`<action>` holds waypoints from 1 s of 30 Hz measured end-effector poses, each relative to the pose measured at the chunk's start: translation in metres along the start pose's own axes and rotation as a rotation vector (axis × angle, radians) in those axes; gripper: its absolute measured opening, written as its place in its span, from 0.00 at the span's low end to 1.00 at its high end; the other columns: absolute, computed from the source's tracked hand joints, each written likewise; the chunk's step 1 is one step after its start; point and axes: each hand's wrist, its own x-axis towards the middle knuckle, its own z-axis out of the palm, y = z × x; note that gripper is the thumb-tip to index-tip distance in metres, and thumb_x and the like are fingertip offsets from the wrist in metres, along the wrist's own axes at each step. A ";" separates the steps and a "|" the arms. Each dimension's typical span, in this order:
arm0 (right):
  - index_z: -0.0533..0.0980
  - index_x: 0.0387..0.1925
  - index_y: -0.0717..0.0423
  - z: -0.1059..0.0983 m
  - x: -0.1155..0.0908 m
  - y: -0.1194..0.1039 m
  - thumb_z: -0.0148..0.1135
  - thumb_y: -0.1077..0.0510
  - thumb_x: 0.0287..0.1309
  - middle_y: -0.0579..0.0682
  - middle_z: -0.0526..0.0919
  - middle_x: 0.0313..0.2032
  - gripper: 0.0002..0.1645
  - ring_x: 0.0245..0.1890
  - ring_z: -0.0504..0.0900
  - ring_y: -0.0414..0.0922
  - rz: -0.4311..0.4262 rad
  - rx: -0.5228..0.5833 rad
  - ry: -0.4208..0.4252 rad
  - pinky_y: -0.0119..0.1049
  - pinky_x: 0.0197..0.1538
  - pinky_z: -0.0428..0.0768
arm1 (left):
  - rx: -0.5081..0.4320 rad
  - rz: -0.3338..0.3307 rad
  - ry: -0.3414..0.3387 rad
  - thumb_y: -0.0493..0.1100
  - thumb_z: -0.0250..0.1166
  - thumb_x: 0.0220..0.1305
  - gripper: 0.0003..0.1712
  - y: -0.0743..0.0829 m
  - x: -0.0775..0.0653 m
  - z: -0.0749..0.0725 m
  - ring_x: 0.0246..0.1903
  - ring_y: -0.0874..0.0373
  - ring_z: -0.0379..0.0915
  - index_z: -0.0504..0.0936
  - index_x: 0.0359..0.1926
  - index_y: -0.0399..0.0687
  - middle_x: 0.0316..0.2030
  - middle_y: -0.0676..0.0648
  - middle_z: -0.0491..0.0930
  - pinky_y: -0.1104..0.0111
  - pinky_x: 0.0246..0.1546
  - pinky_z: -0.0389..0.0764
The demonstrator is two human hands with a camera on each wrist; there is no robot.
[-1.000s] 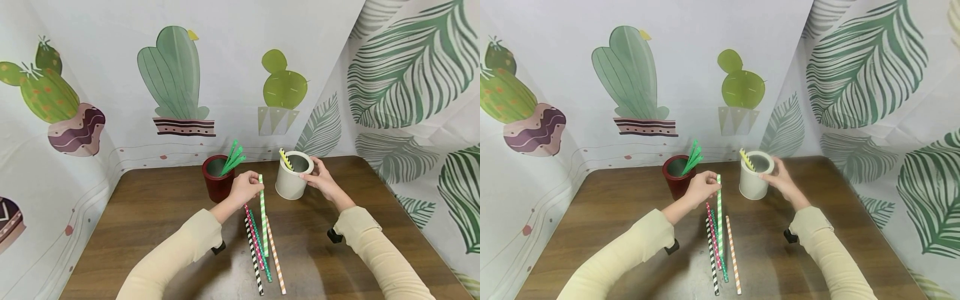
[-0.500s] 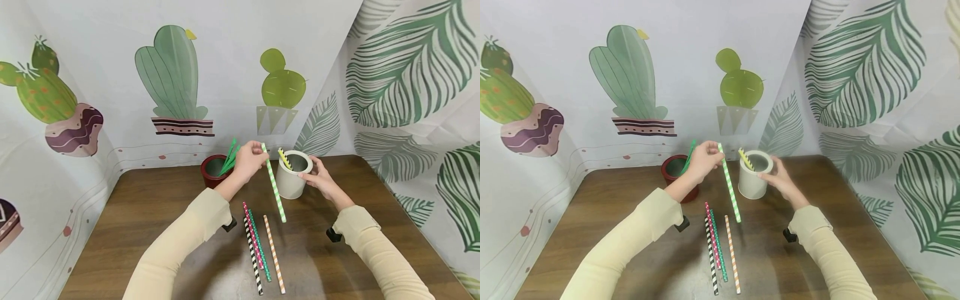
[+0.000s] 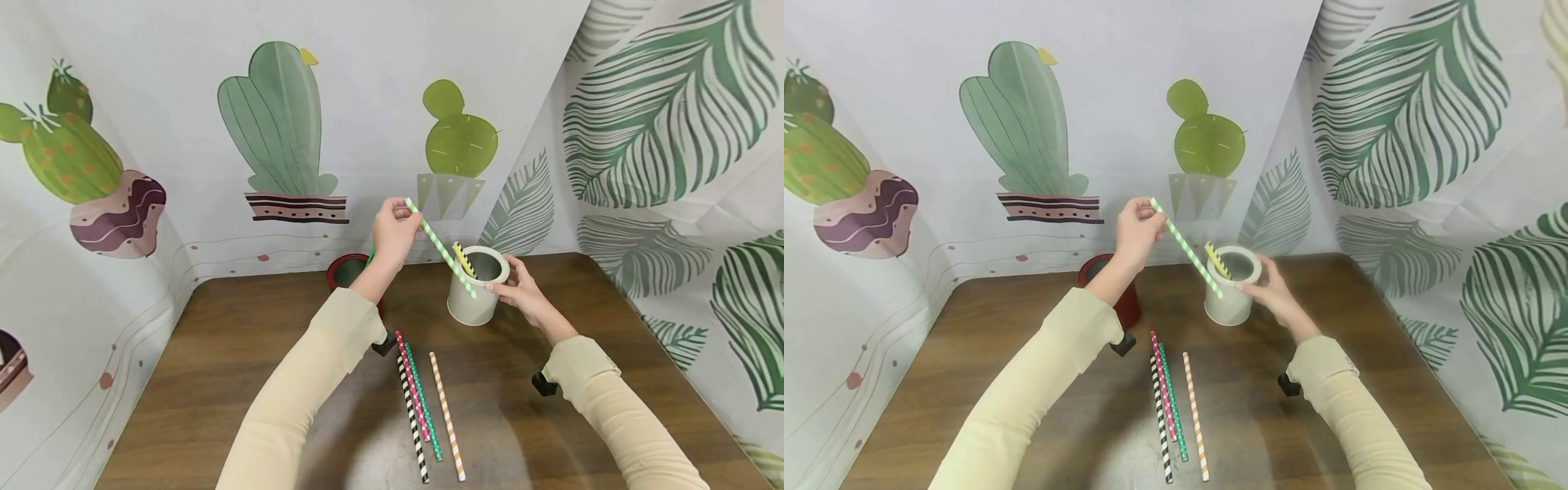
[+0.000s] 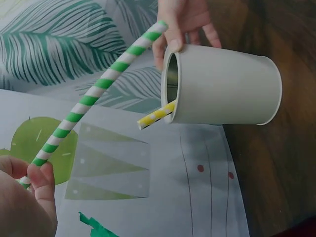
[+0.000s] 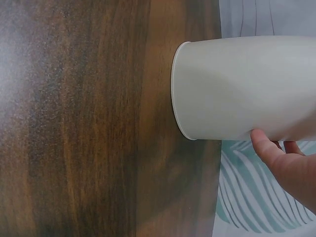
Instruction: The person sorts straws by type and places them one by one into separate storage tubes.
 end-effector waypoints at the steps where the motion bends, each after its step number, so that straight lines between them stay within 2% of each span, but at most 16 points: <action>1: 0.38 0.66 0.48 0.000 0.000 0.001 0.59 0.59 0.53 0.59 0.49 0.65 0.48 0.46 0.66 0.35 -0.002 0.002 0.001 0.46 0.52 0.67 | -0.003 0.007 0.015 0.36 0.58 0.54 0.16 0.000 0.001 0.001 0.25 0.58 0.78 0.70 0.46 0.44 0.33 0.46 0.74 0.76 0.21 0.75; 5: 0.39 0.66 0.49 0.000 0.000 0.002 0.59 0.59 0.52 0.59 0.50 0.64 0.48 0.45 0.66 0.34 -0.007 0.007 0.005 0.46 0.52 0.67 | -0.010 0.037 0.073 0.37 0.58 0.54 0.16 -0.003 0.003 0.008 0.24 0.61 0.78 0.70 0.45 0.45 0.36 0.46 0.76 0.76 0.19 0.74; 8: 0.39 0.66 0.49 0.000 0.000 0.002 0.59 0.59 0.52 0.59 0.49 0.64 0.48 0.45 0.66 0.35 -0.005 0.004 0.007 0.47 0.53 0.66 | -0.002 0.055 0.108 0.37 0.58 0.55 0.15 -0.009 0.003 0.015 0.24 0.57 0.78 0.69 0.45 0.45 0.37 0.45 0.76 0.75 0.20 0.74; 12: 0.39 0.66 0.48 0.000 0.001 0.003 0.59 0.59 0.52 0.60 0.49 0.64 0.49 0.47 0.66 0.37 -0.005 0.001 0.005 0.48 0.54 0.65 | 0.047 0.067 0.150 0.38 0.57 0.55 0.14 -0.018 0.000 0.024 0.22 0.57 0.76 0.69 0.44 0.46 0.37 0.47 0.77 0.74 0.20 0.74; 16: 0.38 0.66 0.49 -0.001 0.002 0.003 0.59 0.58 0.52 0.60 0.48 0.65 0.49 0.48 0.65 0.38 -0.008 -0.003 0.004 0.47 0.53 0.66 | 0.106 0.091 0.193 0.39 0.58 0.55 0.14 -0.027 -0.002 0.032 0.21 0.62 0.73 0.70 0.43 0.46 0.36 0.48 0.78 0.74 0.20 0.73; 19: 0.39 0.66 0.49 -0.001 0.003 0.003 0.59 0.58 0.52 0.60 0.49 0.65 0.49 0.48 0.65 0.38 -0.010 -0.004 0.009 0.46 0.53 0.67 | 0.134 0.111 0.213 0.38 0.58 0.54 0.13 -0.035 -0.003 0.037 0.21 0.61 0.75 0.70 0.42 0.45 0.35 0.48 0.78 0.75 0.20 0.72; 25: 0.39 0.66 0.49 -0.001 0.003 0.004 0.59 0.58 0.52 0.61 0.48 0.65 0.49 0.48 0.65 0.39 -0.013 -0.003 0.008 0.47 0.53 0.66 | 0.174 0.144 0.221 0.37 0.59 0.53 0.13 -0.050 -0.007 0.047 0.28 0.58 0.80 0.71 0.41 0.44 0.34 0.48 0.80 0.74 0.26 0.74; 30: 0.38 0.66 0.49 0.000 0.002 0.003 0.59 0.59 0.52 0.60 0.49 0.65 0.49 0.51 0.64 0.42 -0.017 0.002 0.006 0.51 0.55 0.64 | 0.185 0.132 0.203 0.36 0.59 0.52 0.13 -0.058 -0.009 0.052 0.31 0.58 0.80 0.71 0.41 0.43 0.35 0.47 0.80 0.72 0.28 0.76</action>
